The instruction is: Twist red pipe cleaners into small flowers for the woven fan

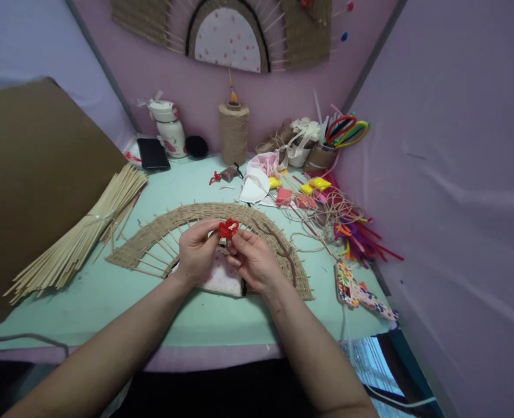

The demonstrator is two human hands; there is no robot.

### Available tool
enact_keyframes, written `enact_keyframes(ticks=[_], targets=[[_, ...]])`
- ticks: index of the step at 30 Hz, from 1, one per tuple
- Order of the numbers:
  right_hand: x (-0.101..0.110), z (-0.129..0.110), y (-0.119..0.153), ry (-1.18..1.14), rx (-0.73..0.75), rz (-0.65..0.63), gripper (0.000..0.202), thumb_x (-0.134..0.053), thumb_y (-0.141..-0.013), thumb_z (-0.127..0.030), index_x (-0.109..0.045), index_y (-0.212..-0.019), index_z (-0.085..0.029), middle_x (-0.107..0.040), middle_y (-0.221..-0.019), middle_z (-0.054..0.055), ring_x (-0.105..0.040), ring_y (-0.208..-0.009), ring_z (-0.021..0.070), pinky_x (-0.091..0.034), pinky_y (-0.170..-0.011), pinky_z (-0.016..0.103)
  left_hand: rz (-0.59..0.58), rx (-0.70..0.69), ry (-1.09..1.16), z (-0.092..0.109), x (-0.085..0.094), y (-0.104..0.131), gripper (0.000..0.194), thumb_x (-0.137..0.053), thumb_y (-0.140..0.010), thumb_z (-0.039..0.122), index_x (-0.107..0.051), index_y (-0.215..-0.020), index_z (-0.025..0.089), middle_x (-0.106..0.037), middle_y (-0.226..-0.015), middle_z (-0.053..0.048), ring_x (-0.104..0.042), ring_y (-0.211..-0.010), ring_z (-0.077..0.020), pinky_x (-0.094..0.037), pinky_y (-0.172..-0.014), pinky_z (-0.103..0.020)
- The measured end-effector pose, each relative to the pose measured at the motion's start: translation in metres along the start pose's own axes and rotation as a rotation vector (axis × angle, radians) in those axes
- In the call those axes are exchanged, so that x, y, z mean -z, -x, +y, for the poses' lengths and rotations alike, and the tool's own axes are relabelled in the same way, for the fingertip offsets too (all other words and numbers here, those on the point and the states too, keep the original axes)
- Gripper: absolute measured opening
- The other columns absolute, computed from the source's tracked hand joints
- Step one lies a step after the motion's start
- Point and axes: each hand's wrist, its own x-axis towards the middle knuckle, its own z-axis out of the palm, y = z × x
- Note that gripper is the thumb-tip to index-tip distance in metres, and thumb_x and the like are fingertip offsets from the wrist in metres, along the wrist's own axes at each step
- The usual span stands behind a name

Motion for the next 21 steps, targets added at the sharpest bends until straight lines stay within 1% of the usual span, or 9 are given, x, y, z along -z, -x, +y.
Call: enact_keyframes(ticks=[9,15,17,19,21], targets=[[0.0033,-0.0064,0.0026,0.022,-0.052,-0.025,0.023,-0.08,-0.066,-0.028,-0.065,-0.077,-0.014,-0.048,-0.068,-0.001,-0.039,-0.059,0.006,-0.03,-0.043,0.014,-0.048,-0.023,-0.002,0.0007,0.0014,0.0002,0.013,-0.059,-0.082,0.016,-0.071,-0.083,0.02,-0.072,-0.082,-0.004,-0.065,-0.079,-0.0143,-0.049,-0.075,-0.027],[0.0044,-0.01,0.0033,0.028,-0.072,-0.014,0.021,-0.08,-0.065,-0.024,-0.063,-0.074,-0.014,-0.047,-0.067,-0.002,-0.039,-0.059,0.006,-0.03,-0.042,0.013,-0.083,0.033,0.006,0.0022,0.0015,-0.0007,0.014,-0.059,-0.082,0.016,-0.072,-0.083,0.02,-0.072,-0.083,-0.004,-0.065,-0.079,-0.0148,-0.05,-0.076,-0.028],[0.0043,-0.0091,0.0023,0.022,-0.061,0.008,0.021,-0.08,-0.065,-0.023,-0.063,-0.074,-0.014,-0.047,-0.066,-0.002,-0.039,-0.058,0.0059,-0.03,-0.042,0.013,-0.079,0.103,0.034,0.0021,0.0003,-0.0014,0.012,-0.06,-0.08,0.017,-0.072,-0.082,0.02,-0.072,-0.083,-0.004,-0.065,-0.079,-0.0152,-0.05,-0.076,-0.028],[0.0045,-0.0071,0.0001,0.031,-0.036,0.054,0.021,-0.079,-0.065,-0.023,-0.063,-0.074,-0.015,-0.047,-0.065,-0.003,-0.039,-0.057,0.0056,-0.031,-0.042,0.014,-0.069,0.233,0.083,0.0016,-0.0017,-0.0021,0.012,-0.061,-0.079,0.019,-0.072,-0.083,0.019,-0.073,-0.084,-0.004,-0.065,-0.08,-0.0159,-0.05,-0.078,-0.029],[0.0053,-0.0049,-0.0028,0.043,-0.005,0.118,0.02,-0.079,-0.065,-0.023,-0.063,-0.075,-0.015,-0.047,-0.064,-0.004,-0.038,-0.055,0.005,-0.03,-0.041,0.014,-0.083,0.374,0.168,0.001,-0.0039,-0.0027,0.014,-0.062,-0.078,0.021,-0.072,-0.088,0.018,-0.073,-0.09,-0.005,-0.066,-0.085,-0.0172,-0.05,-0.082,-0.03]])
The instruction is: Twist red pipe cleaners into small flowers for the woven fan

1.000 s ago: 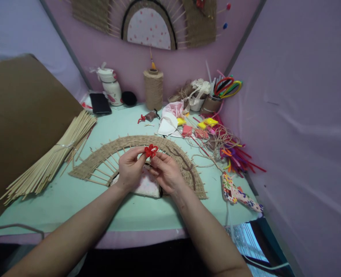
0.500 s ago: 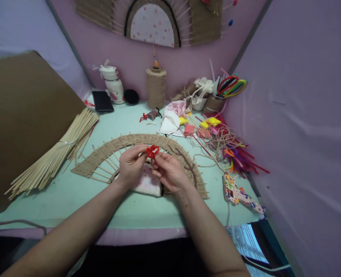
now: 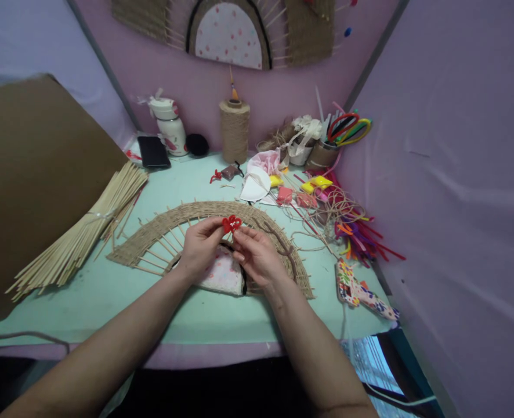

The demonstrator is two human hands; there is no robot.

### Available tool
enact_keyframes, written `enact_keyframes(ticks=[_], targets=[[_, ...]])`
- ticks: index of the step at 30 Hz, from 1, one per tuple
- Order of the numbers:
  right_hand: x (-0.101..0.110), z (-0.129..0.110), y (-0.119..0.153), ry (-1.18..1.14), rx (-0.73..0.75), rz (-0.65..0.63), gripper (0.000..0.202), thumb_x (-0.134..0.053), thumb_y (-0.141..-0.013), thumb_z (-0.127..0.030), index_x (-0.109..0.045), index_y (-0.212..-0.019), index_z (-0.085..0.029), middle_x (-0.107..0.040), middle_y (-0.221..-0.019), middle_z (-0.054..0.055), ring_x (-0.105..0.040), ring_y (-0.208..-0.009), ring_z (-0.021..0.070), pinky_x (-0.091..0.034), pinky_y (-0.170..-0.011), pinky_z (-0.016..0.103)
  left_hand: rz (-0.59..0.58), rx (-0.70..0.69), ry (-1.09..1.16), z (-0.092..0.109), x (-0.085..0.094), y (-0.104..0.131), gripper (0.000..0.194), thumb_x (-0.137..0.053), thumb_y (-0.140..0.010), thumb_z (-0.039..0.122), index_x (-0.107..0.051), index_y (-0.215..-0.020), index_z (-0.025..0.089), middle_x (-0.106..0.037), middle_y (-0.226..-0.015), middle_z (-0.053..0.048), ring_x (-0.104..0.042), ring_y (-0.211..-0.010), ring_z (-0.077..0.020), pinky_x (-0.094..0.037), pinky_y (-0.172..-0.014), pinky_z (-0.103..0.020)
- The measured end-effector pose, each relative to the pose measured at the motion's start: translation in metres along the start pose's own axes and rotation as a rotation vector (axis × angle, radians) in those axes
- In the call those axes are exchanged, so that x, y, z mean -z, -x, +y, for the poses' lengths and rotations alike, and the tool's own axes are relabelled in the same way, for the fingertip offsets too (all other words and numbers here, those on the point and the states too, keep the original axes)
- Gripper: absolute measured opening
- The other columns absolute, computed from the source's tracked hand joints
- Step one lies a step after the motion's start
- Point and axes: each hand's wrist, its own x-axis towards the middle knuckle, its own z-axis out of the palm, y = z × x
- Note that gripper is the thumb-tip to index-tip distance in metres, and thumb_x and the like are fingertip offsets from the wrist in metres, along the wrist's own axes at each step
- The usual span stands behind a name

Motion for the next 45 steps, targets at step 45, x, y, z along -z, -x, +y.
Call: enact_keyframes(ticks=[45], targets=[[0.019,-0.008,-0.004,0.747,0.451,0.231,0.014,-0.066,-0.072,-0.031,-0.061,-0.075,-0.019,-0.059,-0.068,-0.003,-0.05,-0.063,0.011,-0.038,-0.061,0.024,-0.25,-0.236,-0.291,0.004,0.007,-0.005,0.016,-0.058,-0.079,0.015,-0.073,-0.083,0.02,-0.07,-0.08,-0.005,-0.061,-0.076,-0.0158,-0.046,-0.071,-0.028]])
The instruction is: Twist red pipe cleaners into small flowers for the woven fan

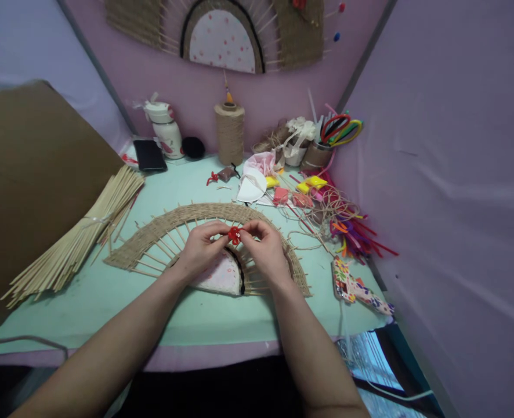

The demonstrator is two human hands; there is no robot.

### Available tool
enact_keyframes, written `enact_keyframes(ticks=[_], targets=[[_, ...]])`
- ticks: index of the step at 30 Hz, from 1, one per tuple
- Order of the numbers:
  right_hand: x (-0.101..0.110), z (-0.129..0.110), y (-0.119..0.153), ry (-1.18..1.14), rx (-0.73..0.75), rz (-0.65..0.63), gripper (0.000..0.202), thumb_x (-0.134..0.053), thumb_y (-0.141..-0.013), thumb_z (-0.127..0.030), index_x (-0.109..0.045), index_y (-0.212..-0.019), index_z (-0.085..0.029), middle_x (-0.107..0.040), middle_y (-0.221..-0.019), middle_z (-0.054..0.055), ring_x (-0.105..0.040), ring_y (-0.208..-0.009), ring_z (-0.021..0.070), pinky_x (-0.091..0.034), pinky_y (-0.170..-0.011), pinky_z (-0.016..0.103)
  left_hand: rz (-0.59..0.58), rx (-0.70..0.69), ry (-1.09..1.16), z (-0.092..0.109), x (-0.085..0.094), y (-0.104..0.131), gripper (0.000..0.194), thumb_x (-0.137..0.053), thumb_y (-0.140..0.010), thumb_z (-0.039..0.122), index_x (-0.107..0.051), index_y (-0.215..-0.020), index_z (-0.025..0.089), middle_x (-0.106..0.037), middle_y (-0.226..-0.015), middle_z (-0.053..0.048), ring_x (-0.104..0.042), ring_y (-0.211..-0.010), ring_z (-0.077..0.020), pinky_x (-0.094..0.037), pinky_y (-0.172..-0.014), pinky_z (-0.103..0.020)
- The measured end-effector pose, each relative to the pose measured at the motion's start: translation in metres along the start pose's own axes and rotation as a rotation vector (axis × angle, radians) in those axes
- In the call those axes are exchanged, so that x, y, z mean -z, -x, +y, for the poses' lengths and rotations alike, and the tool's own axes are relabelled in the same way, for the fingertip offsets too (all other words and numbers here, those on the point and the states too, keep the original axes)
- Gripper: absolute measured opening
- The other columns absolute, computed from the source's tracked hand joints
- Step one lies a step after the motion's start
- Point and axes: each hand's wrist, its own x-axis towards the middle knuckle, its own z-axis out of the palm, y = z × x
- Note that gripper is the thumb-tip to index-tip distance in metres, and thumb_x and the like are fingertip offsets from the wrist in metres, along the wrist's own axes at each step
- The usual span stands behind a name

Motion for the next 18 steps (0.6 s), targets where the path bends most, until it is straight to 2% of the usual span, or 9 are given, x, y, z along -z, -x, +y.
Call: enact_keyframes(ticks=[7,13,16,18], targets=[[-0.001,0.0009,0.0016,0.076,0.077,-0.015,0.005,-0.061,-0.072,-0.022,-0.058,-0.075,-0.019,-0.057,-0.07,-0.003,-0.05,-0.065,0.0114,-0.039,-0.063,0.024,-0.035,-0.044,-0.032,-0.0024,-0.003,0.0022,0.022,-0.056,-0.08,0.012,-0.074,-0.088,0.021,-0.069,-0.081,-0.005,-0.062,-0.076,-0.0152,-0.047,-0.071,-0.027],[-0.0012,-0.0023,0.0028,0.124,0.1,0.004,0.003,-0.061,-0.073,-0.022,-0.061,-0.074,-0.019,-0.058,-0.07,-0.002,-0.051,-0.066,0.0122,-0.04,-0.063,0.025,-0.051,0.034,0.026,-0.003,-0.0026,0.001,0.021,-0.057,-0.079,0.012,-0.074,-0.086,0.021,-0.069,-0.081,-0.004,-0.062,-0.078,-0.0154,-0.046,-0.073,-0.027],[-0.0015,-0.0049,0.0042,0.03,0.089,0.048,0.014,-0.063,-0.077,-0.03,-0.063,-0.088,-0.02,-0.062,-0.08,0.001,-0.054,-0.073,0.015,-0.043,-0.067,0.028,0.023,0.119,0.132,-0.0029,-0.0023,-0.0005,0.016,-0.059,-0.079,0.017,-0.074,-0.084,0.019,-0.07,-0.082,-0.004,-0.063,-0.078,-0.016,-0.047,-0.073,-0.027],[-0.0029,-0.0075,0.0073,0.05,0.186,0.139,0.02,-0.062,-0.08,-0.032,-0.063,-0.097,-0.022,-0.062,-0.088,0.003,-0.055,-0.08,0.0165,-0.045,-0.072,0.03,0.108,0.167,0.192,-0.0024,-0.0026,-0.0008,0.013,-0.062,-0.078,0.021,-0.074,-0.083,0.018,-0.07,-0.082,-0.005,-0.063,-0.078,-0.0163,-0.047,-0.073,-0.027]])
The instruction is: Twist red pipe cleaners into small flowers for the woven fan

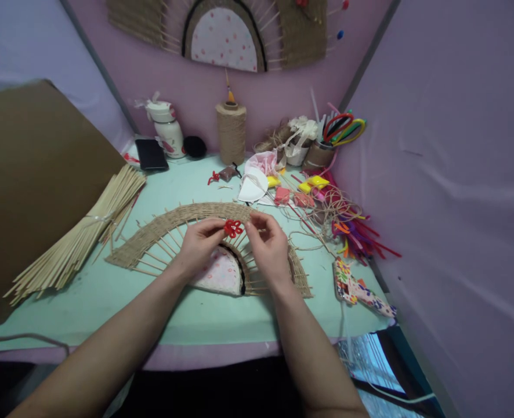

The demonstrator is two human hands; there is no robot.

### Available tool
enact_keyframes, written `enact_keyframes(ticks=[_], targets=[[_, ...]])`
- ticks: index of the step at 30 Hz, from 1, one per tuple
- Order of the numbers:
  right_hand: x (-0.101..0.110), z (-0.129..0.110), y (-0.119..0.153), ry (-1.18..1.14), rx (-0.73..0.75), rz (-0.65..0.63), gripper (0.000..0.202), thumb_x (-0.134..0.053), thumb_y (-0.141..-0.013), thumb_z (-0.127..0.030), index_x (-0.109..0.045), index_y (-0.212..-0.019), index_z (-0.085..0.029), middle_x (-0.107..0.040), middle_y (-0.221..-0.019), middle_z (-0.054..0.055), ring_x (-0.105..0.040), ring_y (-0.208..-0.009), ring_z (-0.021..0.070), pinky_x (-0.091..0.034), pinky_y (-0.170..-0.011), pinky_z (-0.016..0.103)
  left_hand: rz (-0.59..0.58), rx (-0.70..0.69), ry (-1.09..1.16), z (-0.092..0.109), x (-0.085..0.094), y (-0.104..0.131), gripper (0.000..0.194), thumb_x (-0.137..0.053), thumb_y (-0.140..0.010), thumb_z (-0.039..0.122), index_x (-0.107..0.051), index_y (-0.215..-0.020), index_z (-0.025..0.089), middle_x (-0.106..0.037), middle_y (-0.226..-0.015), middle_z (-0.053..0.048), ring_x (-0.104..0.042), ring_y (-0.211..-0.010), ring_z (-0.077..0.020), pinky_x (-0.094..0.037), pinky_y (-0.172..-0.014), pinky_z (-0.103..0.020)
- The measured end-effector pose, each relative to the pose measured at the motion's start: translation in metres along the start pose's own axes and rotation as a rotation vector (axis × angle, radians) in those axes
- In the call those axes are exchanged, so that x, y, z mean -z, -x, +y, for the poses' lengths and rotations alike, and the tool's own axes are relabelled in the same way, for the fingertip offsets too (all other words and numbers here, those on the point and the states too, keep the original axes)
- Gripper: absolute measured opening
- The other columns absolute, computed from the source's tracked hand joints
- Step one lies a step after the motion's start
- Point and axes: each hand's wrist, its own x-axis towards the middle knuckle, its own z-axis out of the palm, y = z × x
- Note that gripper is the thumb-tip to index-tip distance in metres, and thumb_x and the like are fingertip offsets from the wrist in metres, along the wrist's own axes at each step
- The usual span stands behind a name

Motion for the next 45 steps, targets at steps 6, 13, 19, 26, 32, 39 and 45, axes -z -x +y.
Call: enact_keyframes(ticks=[6,13,19,26,32,39,45], targets=[[-0.009,-0.006,0.012,0.308,0.45,0.003,0.008,-0.063,-0.081,-0.022,-0.066,-0.088,-0.025,-0.061,-0.09,0.006,-0.056,-0.09,0.0206,-0.046,-0.083,0.037,0.159,-0.026,-0.001,0.004,-0.004,0.004,0.009,-0.063,-0.077,0.019,-0.071,-0.08,0.017,-0.069,-0.08,-0.004,-0.061,-0.079,-0.015,-0.047,-0.074,-0.027],[-0.013,0.005,0.011,0.52,0.636,-0.002,0.013,-0.059,-0.085,-0.017,-0.064,-0.095,-0.021,-0.061,-0.089,0.006,-0.057,-0.085,0.019,-0.048,-0.076,0.035,0.168,0.01,0.001,0.007,-0.008,0.008,0.005,-0.064,-0.075,0.02,-0.069,-0.075,0.017,-0.066,-0.076,-0.002,-0.06,-0.076,-0.0143,-0.047,-0.072,-0.026],[-0.01,0.006,0.009,0.554,0.646,0.019,0.01,-0.058,-0.083,-0.015,-0.064,-0.091,-0.02,-0.059,-0.089,0.006,-0.057,-0.086,0.0191,-0.048,-0.076,0.034,0.116,0.214,0.251,0.005,-0.008,0.004,0.009,-0.071,-0.069,0.024,-0.069,-0.073,0.016,-0.067,-0.075,-0.002,-0.06,-0.074,-0.0143,-0.046,-0.072,-0.025],[-0.009,0.003,0.01,0.519,0.61,0.046,0.01,-0.058,-0.084,-0.018,-0.066,-0.089,-0.022,-0.056,-0.088,0.005,-0.055,-0.086,0.0189,-0.048,-0.075,0.036,0.066,0.388,0.609,-0.002,-0.013,0.002,0.022,-0.081,-0.056,0.025,-0.071,-0.073,0.015,-0.069,-0.074,-0.002,-0.058,-0.07,-0.0132,-0.045,-0.069,-0.026],[-0.008,0.004,0.008,0.547,0.622,0.046,0.015,-0.062,-0.083,-0.019,-0.065,-0.097,-0.023,-0.056,-0.092,0.006,-0.055,-0.089,0.0201,-0.049,-0.078,0.038,0.209,0.315,0.457,0.001,-0.011,0.003,0.018,-0.079,-0.06,0.025,-0.067,-0.069,0.015,-0.066,-0.07,-0.001,-0.058,-0.071,-0.0131,-0.045,-0.071,-0.026],[-0.01,0.003,0.009,0.58,0.696,0.044,0.014,-0.064,-0.083,-0.02,-0.064,-0.096,-0.022,-0.058,-0.089,0.005,-0.054,-0.086,0.0193,-0.048,-0.076,0.035,0.224,0.218,0.316,0.008,-0.012,0.006,0.012,-0.072,-0.067,0.025,-0.064,-0.069,0.016,-0.064,-0.07,0.0,-0.059,-0.069,-0.0126,-0.046,-0.069,-0.025],[-0.011,0.004,0.009,0.566,0.639,0.034,0.007,-0.06,-0.086,-0.02,-0.065,-0.09,-0.021,-0.06,-0.087,0.005,-0.055,-0.084,0.0192,-0.046,-0.074,0.035,0.22,0.216,0.316,0.009,-0.014,0.007,0.012,-0.072,-0.065,0.024,-0.063,-0.066,0.016,-0.064,-0.067,0.0,-0.058,-0.067,-0.0124,-0.045,-0.067,-0.025]])
